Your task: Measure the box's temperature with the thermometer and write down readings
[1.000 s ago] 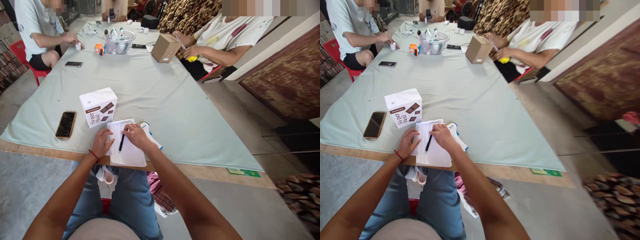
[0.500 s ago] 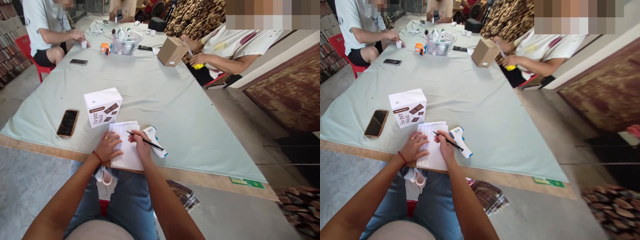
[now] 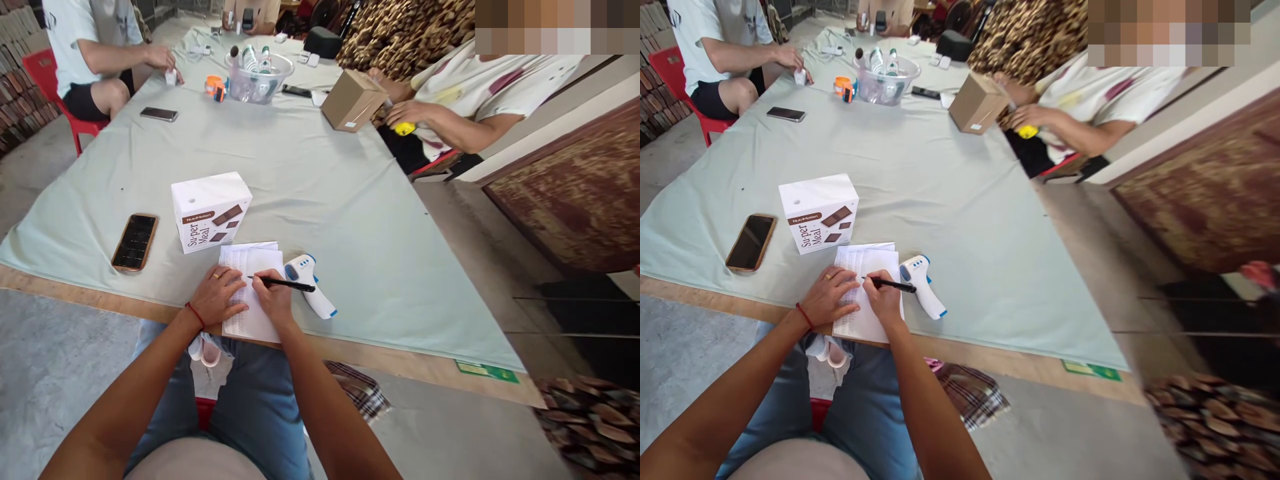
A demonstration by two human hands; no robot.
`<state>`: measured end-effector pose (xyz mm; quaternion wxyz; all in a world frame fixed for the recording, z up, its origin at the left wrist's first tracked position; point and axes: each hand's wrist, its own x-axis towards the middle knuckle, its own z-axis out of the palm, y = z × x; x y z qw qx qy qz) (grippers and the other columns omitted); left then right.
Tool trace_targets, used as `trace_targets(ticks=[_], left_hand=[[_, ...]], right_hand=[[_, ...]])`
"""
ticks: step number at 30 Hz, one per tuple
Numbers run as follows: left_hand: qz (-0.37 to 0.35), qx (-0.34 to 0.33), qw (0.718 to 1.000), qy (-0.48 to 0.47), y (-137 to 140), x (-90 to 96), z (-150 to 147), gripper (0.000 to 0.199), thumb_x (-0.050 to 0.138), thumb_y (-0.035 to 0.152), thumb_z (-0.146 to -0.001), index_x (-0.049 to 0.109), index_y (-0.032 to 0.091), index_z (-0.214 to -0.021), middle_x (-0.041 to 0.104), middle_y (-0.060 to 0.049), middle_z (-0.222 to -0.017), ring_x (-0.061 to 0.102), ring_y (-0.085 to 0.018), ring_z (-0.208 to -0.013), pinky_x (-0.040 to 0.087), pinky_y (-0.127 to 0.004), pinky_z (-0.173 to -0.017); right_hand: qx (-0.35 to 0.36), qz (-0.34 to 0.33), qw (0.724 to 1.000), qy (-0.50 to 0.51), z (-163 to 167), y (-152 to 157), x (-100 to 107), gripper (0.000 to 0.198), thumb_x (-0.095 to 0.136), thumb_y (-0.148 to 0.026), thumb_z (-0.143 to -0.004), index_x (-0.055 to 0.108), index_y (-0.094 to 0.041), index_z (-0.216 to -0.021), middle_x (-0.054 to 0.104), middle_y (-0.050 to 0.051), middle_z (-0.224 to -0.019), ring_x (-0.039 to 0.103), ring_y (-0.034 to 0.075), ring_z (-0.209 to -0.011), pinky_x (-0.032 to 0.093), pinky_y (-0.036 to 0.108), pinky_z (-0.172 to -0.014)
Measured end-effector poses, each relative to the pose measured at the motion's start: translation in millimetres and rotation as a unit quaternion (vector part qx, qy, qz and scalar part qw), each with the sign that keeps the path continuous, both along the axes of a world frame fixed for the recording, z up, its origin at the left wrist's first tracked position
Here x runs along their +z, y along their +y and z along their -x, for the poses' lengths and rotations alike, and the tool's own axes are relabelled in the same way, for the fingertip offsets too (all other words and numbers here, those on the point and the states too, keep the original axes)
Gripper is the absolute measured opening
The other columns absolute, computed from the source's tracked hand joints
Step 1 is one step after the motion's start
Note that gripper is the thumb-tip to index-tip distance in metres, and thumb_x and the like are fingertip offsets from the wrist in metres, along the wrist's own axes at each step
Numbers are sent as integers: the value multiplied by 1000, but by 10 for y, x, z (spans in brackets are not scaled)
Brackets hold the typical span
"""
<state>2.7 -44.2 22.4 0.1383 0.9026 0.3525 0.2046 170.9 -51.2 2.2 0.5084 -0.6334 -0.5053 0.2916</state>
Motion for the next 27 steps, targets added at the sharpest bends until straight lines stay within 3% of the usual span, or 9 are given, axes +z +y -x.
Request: trace_targets(ticks=[10,27], left_hand=[[-9,6,1000,0,-7,4,-9,39,68,43,-79,63,20,-109,58,-10,-121,47,-29,-116,33,-48,-107],[-17,11,1000,15,-6,-7,4,40,66,46,-80,62,19,-110,58,-9,-124,47,-28,-118,32,-47,-109]], right_hand=[[12,24,1000,0,-3,1,-1,18,54,-40,-67,57,-23,-69,61,0,-63,55,17,-60,48,33,-65],[4,11,1000,-11,-7,5,-8,19,52,-40,-68,56,-22,-68,60,0,-61,55,17,-60,46,32,-63]])
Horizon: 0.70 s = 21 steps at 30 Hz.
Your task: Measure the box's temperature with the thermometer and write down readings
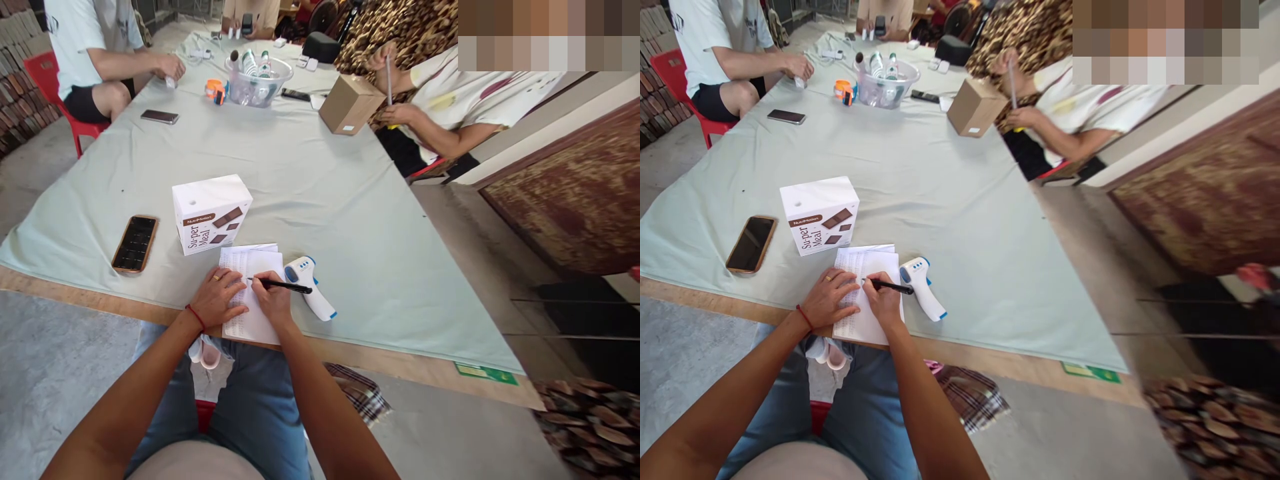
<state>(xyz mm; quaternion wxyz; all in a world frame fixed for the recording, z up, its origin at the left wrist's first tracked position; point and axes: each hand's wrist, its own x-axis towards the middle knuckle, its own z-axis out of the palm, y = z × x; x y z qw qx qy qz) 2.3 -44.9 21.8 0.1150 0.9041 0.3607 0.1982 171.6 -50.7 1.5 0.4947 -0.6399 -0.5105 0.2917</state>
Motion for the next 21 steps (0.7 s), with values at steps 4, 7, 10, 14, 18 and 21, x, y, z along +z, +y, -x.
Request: trace_targets(ticks=[4,7,10,14,18,21], left_hand=[[1,2,1000,4,-4,11,-1,40,66,46,-80,63,20,-110,58,-8,-124,47,-28,-118,32,-47,-109],[1,1,1000,3,-6,14,-4,40,66,46,-80,63,20,-110,58,-8,-124,47,-28,-118,32,-47,-109],[3,1,1000,0,-6,14,-3,40,66,46,-80,63,20,-110,58,-9,-124,47,-28,-118,32,-47,-108],[7,-1,1000,-2,-6,12,0,39,65,46,-81,63,20,-110,58,-9,-124,47,-28,-118,32,-48,-108],[8,0,1000,-3,-5,7,3,40,66,46,-80,63,20,-110,58,-9,-124,47,-28,-118,31,-47,-108],[11,-1,1000,-5,-3,6,4,40,66,46,-80,63,21,-110,57,-9,-124,47,-28,-117,31,-47,-108]], right_hand=[[-2,2,1000,-7,-1,3,-5,18,51,-40,-68,55,-22,-68,60,0,-61,55,17,-60,46,31,-63],[4,0,1000,-8,-9,1,-12,18,52,-40,-68,55,-22,-67,60,0,-60,54,17,-60,46,31,-63],[6,-1,1000,-6,-18,-1,-17,18,52,-39,-68,55,-22,-67,60,0,-61,54,16,-60,46,31,-63],[5,-4,1000,-3,-20,1,-21,17,51,-38,-67,55,-22,-68,60,0,-62,55,17,-61,46,31,-64],[3,-5,1000,1,-17,3,-24,16,51,-38,-67,54,-22,-68,59,0,-62,55,17,-61,47,32,-65],[-1,-7,1000,9,-14,3,-23,16,52,-37,-67,55,-22,-68,60,0,-62,55,17,-61,47,32,-64]])
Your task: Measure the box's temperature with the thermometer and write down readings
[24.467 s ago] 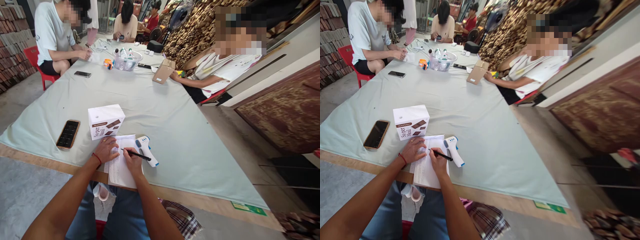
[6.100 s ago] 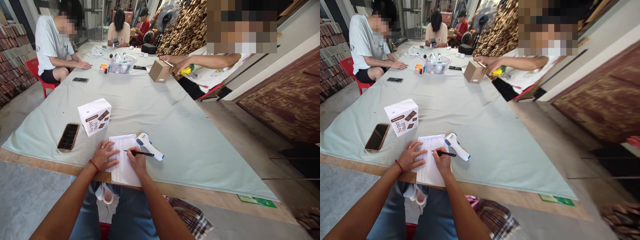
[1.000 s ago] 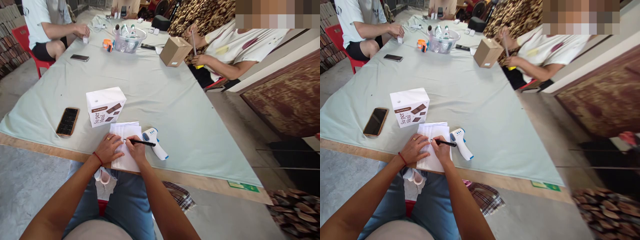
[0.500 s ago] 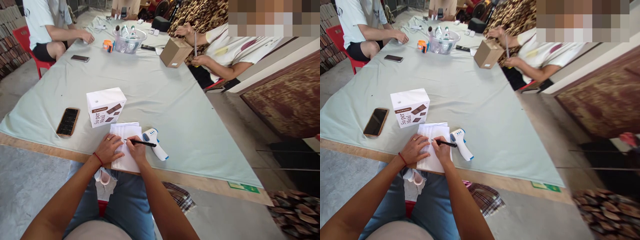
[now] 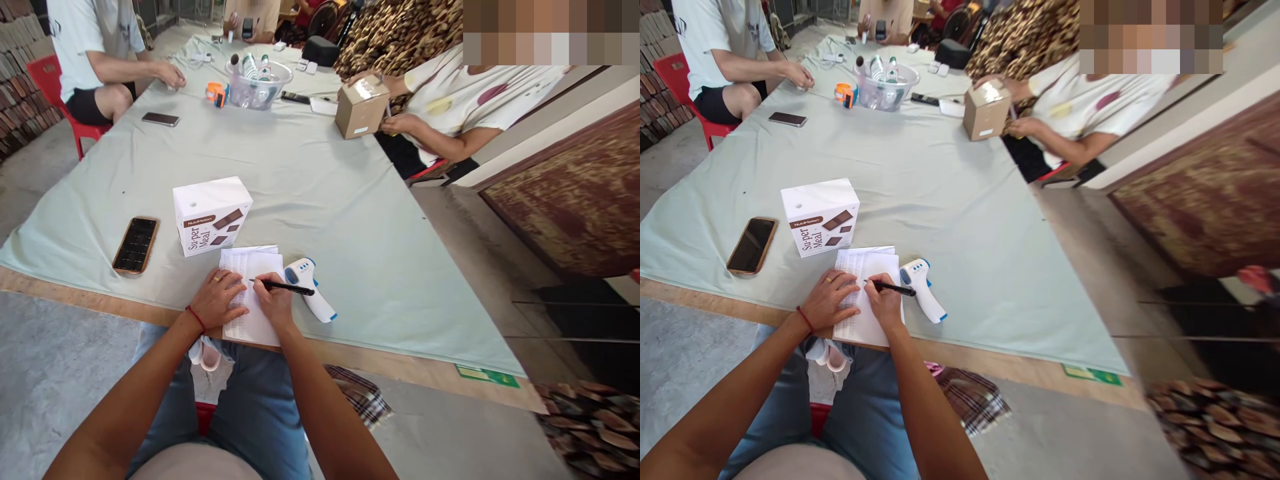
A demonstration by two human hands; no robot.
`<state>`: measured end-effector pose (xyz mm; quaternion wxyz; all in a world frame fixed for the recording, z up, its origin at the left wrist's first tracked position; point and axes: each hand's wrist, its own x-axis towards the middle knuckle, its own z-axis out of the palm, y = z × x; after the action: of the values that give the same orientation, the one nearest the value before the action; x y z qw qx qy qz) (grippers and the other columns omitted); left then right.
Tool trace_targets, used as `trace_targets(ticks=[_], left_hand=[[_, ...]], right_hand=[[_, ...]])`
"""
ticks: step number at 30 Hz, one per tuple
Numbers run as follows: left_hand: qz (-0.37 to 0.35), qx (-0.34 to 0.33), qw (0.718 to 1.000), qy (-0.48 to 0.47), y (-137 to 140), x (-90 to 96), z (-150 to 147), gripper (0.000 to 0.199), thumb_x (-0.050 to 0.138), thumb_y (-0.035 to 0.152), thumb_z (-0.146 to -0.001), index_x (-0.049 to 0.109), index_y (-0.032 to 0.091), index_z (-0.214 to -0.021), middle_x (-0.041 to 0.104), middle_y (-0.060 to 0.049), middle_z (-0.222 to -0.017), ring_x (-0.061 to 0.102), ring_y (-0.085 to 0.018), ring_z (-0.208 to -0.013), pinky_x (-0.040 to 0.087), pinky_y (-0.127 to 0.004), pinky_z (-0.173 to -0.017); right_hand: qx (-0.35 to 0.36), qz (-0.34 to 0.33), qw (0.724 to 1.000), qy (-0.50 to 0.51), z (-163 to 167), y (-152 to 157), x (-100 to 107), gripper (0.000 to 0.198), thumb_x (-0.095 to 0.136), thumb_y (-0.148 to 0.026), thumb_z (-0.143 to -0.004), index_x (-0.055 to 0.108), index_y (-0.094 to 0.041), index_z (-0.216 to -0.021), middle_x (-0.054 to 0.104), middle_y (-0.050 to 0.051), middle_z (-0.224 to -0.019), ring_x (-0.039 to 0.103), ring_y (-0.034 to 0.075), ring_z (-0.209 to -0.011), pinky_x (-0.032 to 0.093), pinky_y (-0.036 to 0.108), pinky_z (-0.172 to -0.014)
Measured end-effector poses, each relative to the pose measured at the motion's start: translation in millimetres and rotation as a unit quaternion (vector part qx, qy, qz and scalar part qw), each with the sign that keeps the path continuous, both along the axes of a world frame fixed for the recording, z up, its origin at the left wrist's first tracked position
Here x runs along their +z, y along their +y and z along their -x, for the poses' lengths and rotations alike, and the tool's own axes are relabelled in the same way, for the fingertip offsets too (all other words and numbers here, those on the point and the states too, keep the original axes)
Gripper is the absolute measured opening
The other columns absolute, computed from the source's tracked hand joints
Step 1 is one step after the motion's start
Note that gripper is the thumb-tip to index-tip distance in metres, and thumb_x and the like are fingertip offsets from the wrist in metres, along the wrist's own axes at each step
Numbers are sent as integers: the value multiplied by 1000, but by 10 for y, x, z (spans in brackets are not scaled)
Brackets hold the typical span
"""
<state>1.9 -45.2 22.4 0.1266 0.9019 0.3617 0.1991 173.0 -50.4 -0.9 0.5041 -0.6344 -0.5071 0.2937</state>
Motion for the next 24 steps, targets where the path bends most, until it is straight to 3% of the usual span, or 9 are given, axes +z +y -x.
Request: trace_targets(ticks=[13,16,19,21,24], left_hand=[[-7,5,1000,-4,1,-4,3,38,67,44,-79,63,20,-108,58,-9,-123,48,-28,-116,33,-47,-107],[-10,1,1000,-17,0,-16,6,37,68,43,-79,62,20,-106,58,-9,-121,49,-29,-115,35,-48,-105],[-17,10,996,-88,-3,-49,23,29,67,40,-81,59,20,-100,58,-8,-116,51,-26,-111,40,-45,-100],[-38,84,977,-193,17,-87,65,20,62,37,-85,55,20,-94,57,-8,-109,53,-23,-107,44,-42,-95],[-90,284,892,-340,139,-147,196,24,63,37,-83,47,20,-92,51,-8,-103,52,-24,-106,45,-43,-92]], right_hand=[[13,-32,999,-41,-7,22,-100,12,51,-34,-70,53,-22,-68,58,-1,-62,55,16,-59,47,31,-62],[-14,-91,992,-82,-16,-1,-101,11,49,-31,-76,53,-22,-71,57,-1,-63,54,17,-60,47,31,-62],[-26,-163,969,-184,-117,25,-46,17,43,-26,-86,59,-21,-86,62,4,-79,57,19,-74,48,32,-71],[11,-178,940,-289,-232,88,10,25,40,-21,-89,62,-20,-100,64,7,-94,57,21,-87,46,34,-78],[81,-147,887,-430,-401,199,94,34,40,-12,-87,65,-21,-108,65,9,-100,54,23,-94,41,35,-82]])
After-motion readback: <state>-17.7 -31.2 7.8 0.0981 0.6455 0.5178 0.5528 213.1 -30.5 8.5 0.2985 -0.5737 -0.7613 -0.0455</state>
